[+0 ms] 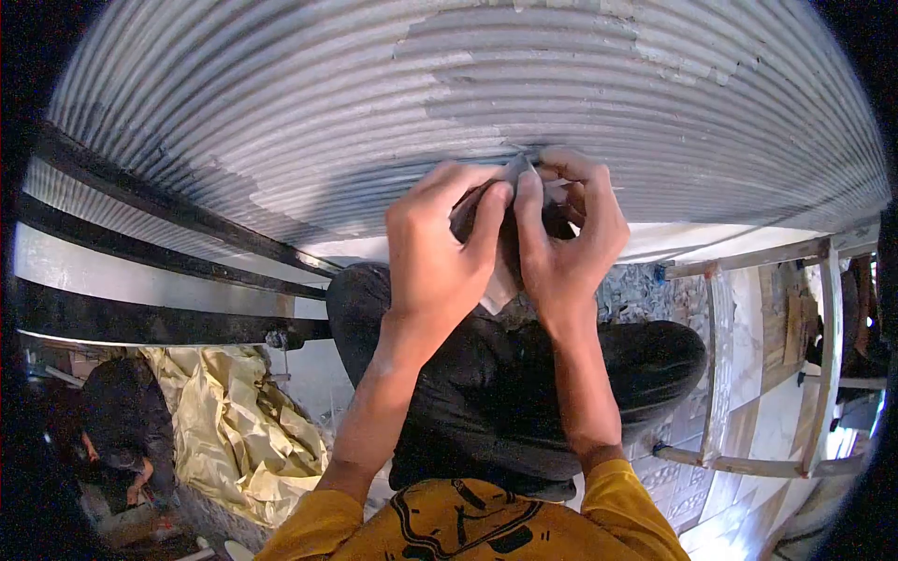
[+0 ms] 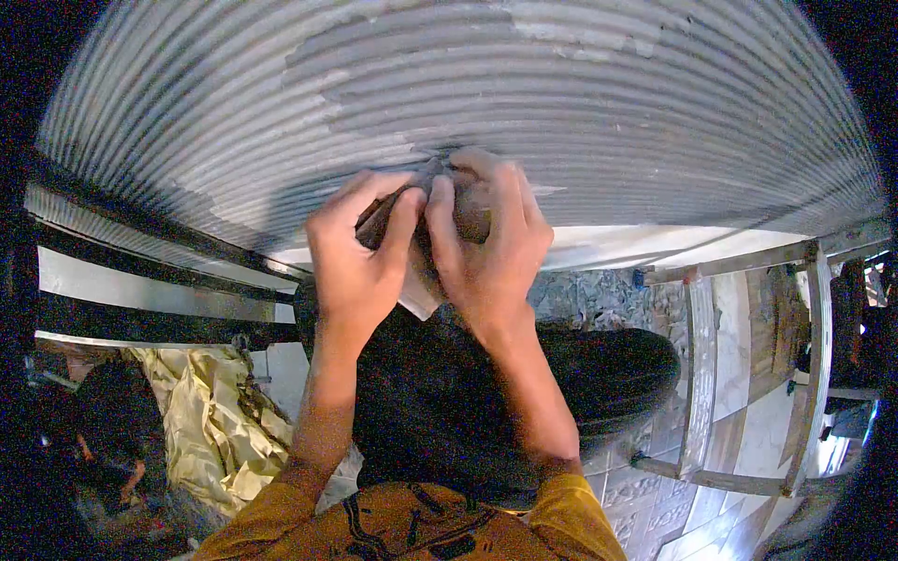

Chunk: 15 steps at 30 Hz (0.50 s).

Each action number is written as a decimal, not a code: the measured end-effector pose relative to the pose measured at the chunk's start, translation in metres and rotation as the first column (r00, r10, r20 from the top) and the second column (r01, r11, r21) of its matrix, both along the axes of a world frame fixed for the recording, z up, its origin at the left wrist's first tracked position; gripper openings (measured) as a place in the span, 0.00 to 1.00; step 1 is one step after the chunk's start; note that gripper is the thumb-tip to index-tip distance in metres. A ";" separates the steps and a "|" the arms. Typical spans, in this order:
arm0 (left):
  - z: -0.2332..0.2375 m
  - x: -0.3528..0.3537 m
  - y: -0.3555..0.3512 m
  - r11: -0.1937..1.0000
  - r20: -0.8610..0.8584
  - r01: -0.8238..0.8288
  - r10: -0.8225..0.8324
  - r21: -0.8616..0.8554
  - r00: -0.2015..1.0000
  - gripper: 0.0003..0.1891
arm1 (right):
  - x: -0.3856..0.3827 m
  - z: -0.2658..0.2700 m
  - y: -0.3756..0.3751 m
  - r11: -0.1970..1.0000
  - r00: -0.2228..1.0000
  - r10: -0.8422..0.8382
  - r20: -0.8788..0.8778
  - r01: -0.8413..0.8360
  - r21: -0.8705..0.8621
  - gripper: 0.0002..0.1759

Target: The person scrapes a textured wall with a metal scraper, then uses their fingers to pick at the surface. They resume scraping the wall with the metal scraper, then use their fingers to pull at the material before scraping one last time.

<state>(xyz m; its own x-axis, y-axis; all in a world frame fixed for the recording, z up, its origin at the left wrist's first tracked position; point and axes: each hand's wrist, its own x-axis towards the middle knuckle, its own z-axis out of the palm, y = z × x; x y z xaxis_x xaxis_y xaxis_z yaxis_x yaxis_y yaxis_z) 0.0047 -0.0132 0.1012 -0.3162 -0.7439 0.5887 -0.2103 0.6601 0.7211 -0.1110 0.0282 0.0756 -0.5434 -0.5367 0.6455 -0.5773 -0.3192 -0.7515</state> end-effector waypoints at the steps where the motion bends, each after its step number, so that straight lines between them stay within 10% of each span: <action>1: 0.001 -0.002 -0.001 1.000 -0.018 0.005 -0.005 0.012 1.000 0.05 | 0.000 0.003 -0.001 1.000 1.000 -0.013 -0.025 0.013 -0.012 0.11; 15: -0.004 -0.003 -0.002 1.000 -0.057 -0.009 0.011 0.024 0.998 0.05 | -0.003 0.009 -0.008 0.998 0.973 -0.044 -0.225 0.034 -0.049 0.11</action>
<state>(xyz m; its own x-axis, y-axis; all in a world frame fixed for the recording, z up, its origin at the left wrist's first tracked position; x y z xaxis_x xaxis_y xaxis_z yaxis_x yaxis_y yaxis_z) 0.0021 -0.0150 0.0971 -0.2752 -0.7608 0.5877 -0.1752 0.6408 0.7475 -0.1138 0.0202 0.0843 -0.4012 -0.4855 0.7768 -0.7430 -0.3235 -0.5859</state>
